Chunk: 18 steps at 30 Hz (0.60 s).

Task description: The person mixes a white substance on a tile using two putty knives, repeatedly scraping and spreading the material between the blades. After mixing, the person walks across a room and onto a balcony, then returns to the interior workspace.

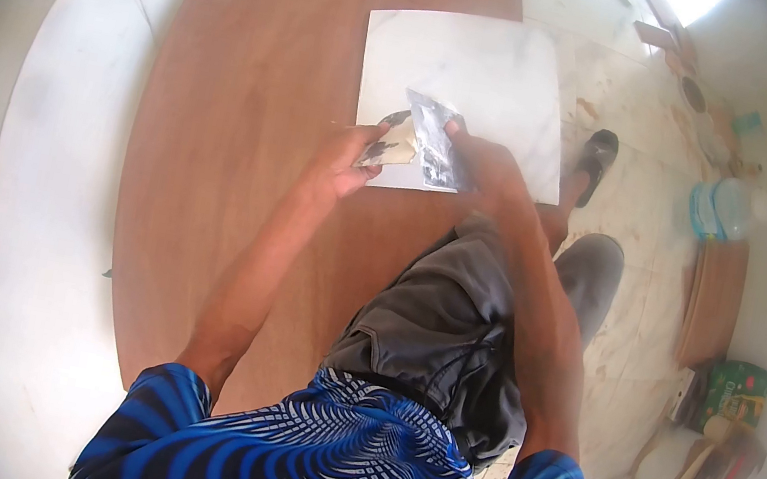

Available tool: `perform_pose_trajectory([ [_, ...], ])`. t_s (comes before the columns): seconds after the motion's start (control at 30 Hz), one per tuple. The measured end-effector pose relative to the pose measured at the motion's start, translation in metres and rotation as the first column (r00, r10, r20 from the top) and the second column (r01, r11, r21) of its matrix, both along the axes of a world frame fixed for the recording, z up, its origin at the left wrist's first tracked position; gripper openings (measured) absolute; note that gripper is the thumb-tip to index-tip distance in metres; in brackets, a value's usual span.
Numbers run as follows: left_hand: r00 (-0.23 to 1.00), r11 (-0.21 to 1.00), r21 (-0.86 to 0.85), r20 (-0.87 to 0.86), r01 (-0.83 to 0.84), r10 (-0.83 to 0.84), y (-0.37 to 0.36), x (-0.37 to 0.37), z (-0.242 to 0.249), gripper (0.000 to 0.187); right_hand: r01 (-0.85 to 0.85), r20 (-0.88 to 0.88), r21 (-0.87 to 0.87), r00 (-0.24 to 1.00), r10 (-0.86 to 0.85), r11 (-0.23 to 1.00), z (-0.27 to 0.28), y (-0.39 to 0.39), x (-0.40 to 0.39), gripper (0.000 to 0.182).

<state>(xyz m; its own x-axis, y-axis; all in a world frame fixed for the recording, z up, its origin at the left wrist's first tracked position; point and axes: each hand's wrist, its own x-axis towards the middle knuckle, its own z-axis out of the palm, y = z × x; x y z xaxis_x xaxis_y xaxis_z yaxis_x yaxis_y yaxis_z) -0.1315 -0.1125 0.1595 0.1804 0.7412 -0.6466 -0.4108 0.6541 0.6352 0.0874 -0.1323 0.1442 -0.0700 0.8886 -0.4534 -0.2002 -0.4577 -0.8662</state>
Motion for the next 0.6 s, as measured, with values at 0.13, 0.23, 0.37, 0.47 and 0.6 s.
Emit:
perform_pose_trajectory([
  [0.13,0.999,1.000,-0.007,-0.049,-0.012,0.012,0.000,0.001,-0.005,0.023,-0.013,-0.116,-0.156,0.993,-0.006,0.988,0.036,-0.023,0.002,0.037],
  [0.23,0.998,0.999,0.007,-0.060,-0.035,0.035,0.000,0.001,-0.006,0.021,-0.063,-0.185,-0.166,0.982,0.032,0.984,0.018,-0.038,0.012,0.034],
  [0.37,0.994,0.996,0.068,-0.088,-0.063,0.069,0.015,-0.008,-0.006,0.020,-0.107,-0.066,-0.174,0.993,0.097,0.979,0.014,-0.055,0.032,0.033],
  [0.47,0.982,0.978,0.209,-0.181,-0.019,0.058,0.026,-0.016,0.004,0.023,-0.045,0.214,-0.004,0.976,0.045,0.999,0.038,-0.061,0.037,0.029],
  [0.6,0.934,0.926,0.376,-0.336,0.016,0.121,0.029,-0.007,-0.001,0.030,-0.331,0.809,0.452,0.544,-0.224,0.828,0.087,-0.074,0.027,0.014],
])
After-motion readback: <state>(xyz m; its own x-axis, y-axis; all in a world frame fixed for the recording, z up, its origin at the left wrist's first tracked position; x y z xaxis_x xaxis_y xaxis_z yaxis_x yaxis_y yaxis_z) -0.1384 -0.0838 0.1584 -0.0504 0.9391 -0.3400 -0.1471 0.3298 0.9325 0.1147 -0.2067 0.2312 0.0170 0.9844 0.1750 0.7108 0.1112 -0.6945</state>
